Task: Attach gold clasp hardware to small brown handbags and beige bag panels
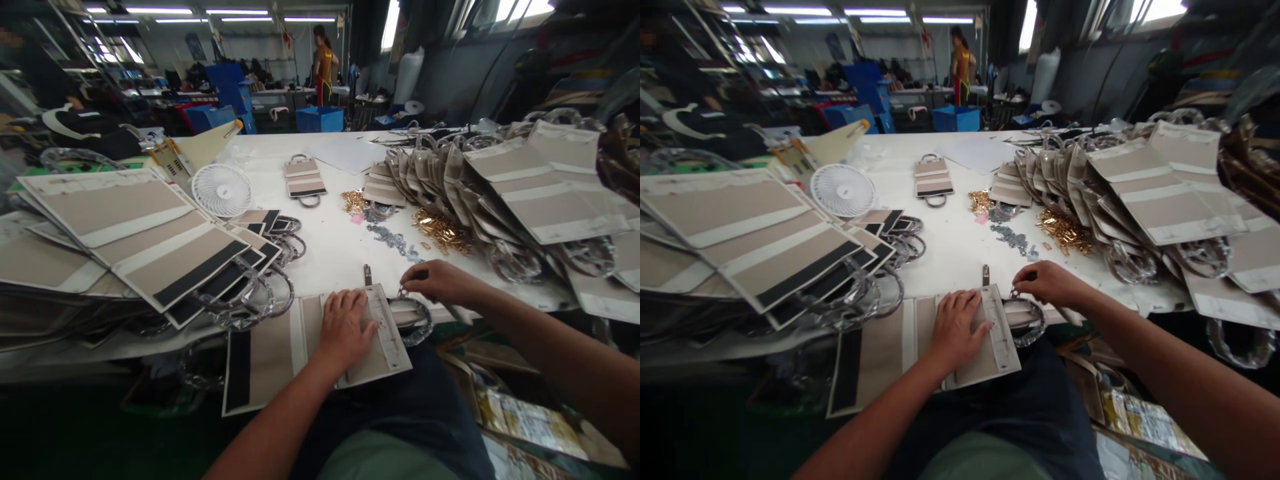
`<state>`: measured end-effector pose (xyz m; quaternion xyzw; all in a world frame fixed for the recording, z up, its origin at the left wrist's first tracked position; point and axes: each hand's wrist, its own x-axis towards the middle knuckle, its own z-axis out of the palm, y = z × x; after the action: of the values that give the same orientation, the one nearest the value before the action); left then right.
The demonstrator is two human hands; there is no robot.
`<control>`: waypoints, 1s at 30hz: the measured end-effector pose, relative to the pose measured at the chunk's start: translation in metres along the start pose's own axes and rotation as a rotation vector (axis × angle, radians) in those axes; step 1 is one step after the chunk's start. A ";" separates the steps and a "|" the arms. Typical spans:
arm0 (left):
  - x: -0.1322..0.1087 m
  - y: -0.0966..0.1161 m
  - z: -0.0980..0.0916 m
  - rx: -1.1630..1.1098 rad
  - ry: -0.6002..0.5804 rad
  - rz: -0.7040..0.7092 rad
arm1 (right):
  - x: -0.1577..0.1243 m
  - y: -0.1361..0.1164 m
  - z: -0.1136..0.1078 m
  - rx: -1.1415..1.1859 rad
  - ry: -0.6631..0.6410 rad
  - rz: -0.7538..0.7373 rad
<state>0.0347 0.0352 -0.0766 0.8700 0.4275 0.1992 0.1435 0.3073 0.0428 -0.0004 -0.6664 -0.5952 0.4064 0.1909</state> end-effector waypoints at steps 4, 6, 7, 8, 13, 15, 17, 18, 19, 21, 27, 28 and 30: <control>-0.001 0.001 -0.004 0.017 -0.040 0.005 | -0.004 -0.025 0.056 -0.070 -0.158 -0.101; -0.002 0.001 -0.004 0.021 -0.046 0.005 | -0.003 -0.024 0.070 -0.136 -0.149 -0.138; -0.002 0.001 -0.004 0.022 -0.048 0.005 | -0.003 -0.022 0.073 -0.162 -0.144 -0.148; -0.002 0.001 -0.003 0.023 -0.050 0.004 | -0.003 -0.020 0.075 -0.188 -0.140 -0.153; -0.003 0.000 -0.001 0.029 -0.044 0.007 | -0.002 -0.012 0.074 -0.322 -0.118 -0.188; -0.003 0.000 0.000 0.031 -0.037 0.010 | -0.002 -0.012 0.076 -0.361 -0.100 -0.210; -0.003 0.000 0.000 0.026 -0.033 0.013 | -0.003 -0.011 0.080 -0.394 -0.079 -0.232; -0.003 0.000 0.000 0.022 -0.032 0.013 | -0.004 -0.010 0.081 -0.401 -0.073 -0.239; -0.003 0.000 0.000 0.016 -0.031 0.015 | -0.005 -0.010 0.082 -0.404 -0.067 -0.245; -0.003 0.000 0.000 0.004 -0.032 0.016 | -0.006 -0.007 0.084 -0.414 -0.054 -0.261; -0.003 0.001 0.000 -0.005 -0.026 -0.007 | -0.007 0.005 0.084 -0.398 -0.008 -0.299; -0.003 0.000 0.000 -0.007 -0.022 -0.006 | -0.007 0.006 0.083 -0.389 -0.009 -0.303; -0.002 0.000 0.000 -0.013 -0.016 -0.007 | -0.008 0.006 0.085 -0.383 0.002 -0.292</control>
<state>0.0332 0.0338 -0.0769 0.8692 0.4281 0.1946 0.1531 0.2462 0.0142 -0.0523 -0.5976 -0.7514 0.2537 0.1183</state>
